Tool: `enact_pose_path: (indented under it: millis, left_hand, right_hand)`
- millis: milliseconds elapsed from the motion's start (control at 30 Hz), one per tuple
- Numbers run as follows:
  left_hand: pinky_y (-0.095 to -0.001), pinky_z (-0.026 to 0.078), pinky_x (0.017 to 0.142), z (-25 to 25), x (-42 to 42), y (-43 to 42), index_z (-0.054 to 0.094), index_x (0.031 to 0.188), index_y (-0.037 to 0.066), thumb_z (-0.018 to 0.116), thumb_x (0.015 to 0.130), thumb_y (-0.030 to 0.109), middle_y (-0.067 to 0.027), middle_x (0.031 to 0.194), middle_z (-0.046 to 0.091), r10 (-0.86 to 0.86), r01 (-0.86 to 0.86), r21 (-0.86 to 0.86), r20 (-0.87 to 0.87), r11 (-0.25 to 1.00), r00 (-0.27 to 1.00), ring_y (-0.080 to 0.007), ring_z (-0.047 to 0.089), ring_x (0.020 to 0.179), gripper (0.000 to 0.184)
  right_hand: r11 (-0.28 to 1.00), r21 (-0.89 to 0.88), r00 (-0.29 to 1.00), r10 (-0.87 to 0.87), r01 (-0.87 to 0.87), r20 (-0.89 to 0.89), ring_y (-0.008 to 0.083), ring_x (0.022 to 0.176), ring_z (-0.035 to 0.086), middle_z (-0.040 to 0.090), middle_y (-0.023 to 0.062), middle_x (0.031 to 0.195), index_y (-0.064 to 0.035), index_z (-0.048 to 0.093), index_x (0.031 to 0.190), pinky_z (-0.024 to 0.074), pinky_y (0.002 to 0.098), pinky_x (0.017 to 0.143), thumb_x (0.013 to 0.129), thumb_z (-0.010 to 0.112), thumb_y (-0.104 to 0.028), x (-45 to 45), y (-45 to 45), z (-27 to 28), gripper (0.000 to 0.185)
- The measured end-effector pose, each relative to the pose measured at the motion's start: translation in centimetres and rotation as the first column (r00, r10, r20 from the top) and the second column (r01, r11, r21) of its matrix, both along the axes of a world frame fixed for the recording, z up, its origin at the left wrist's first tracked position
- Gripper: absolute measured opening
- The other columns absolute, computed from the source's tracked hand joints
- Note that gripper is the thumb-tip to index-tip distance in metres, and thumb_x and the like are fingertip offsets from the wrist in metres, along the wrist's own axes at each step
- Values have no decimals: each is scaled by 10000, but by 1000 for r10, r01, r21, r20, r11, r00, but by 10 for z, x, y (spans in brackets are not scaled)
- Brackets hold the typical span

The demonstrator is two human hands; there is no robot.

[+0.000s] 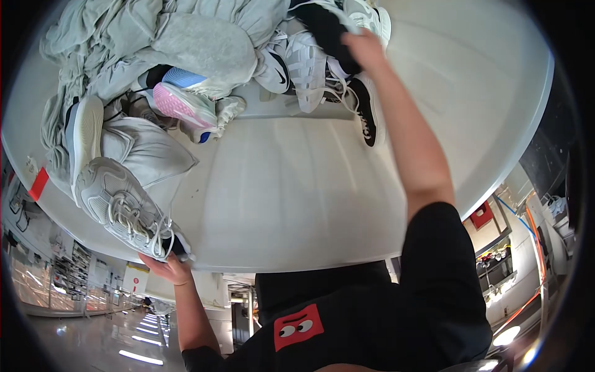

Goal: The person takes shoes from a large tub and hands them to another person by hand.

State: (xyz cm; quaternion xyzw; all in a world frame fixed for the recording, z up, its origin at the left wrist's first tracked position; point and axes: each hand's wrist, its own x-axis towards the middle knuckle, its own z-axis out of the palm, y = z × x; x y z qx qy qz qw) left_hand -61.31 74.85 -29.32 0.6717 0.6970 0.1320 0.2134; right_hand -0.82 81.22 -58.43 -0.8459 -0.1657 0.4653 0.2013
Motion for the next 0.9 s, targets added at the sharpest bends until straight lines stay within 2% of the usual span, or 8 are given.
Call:
enact_pose_path:
  millis: [33,233,300,400,500,600,700,900]
  left_hand:
    - [-439,363,1101,-2,-2,-1,338,1461,-134,644,920,502,-268,1455,453,1,-1,5,12,1000,1000,-348,485,1301,889]
    - [-441,340,1122,-3,-4,-3,334,1465,-141,640,928,480,-268,1457,451,-21,21,27,-17,999,1000,-349,469,1320,876]
    - [-441,338,1123,-2,-1,-1,344,1462,-138,640,928,478,-267,1460,450,-30,31,30,-50,999,998,-351,471,1318,867]
    - [-440,342,1120,0,5,3,363,1455,-130,639,927,480,-262,1459,452,-22,22,7,-20,1000,1000,-355,476,1311,852]
    - [-442,346,1114,0,7,2,365,1456,-123,636,925,491,-256,1457,454,2,-1,20,-59,1000,998,-357,480,1303,856]
    - [-441,349,1110,2,4,2,358,1461,-121,641,920,495,-253,1454,455,-12,14,26,-77,1000,997,-353,480,1301,867]
    - [-438,350,1107,2,-1,-2,366,1455,-119,641,917,492,-253,1443,461,-15,17,28,-68,999,998,-350,483,1294,859]
    - [-471,356,1095,4,14,2,423,1411,-120,629,916,487,-278,1403,488,14,-12,35,-73,999,997,-379,495,1280,810]
  right_hand:
    - [968,83,967,-243,237,73,177,843,650,699,111,888,7,677,1136,512,351,748,746,667,-249,20,-13,19,467]
    - [996,-62,947,73,-56,311,164,850,611,666,64,891,-2,703,1080,486,313,774,810,568,-125,93,-62,173,325]
    - [929,-92,594,303,-359,745,263,967,646,687,120,1012,-43,690,1139,498,378,883,815,610,-121,87,-76,187,343]
    - [753,85,358,208,-653,910,336,1089,622,678,150,1120,-83,673,1194,459,442,996,801,656,-100,58,-62,173,394]
    - [897,221,892,295,-382,342,339,1127,624,673,153,1178,-93,652,1248,471,403,1001,858,644,-139,-17,-38,104,393]
    - [857,116,821,515,-502,-246,363,1153,637,671,199,1239,-62,604,1323,503,400,975,892,595,-296,-75,5,-31,490]
    - [912,203,919,380,-355,-101,428,1220,573,601,269,1304,13,490,1366,487,456,999,826,685,-383,-155,21,-118,697]
    - [975,153,987,159,-161,25,421,1247,539,524,287,1353,-21,416,1451,470,501,1005,797,703,-373,-278,-36,-84,796]
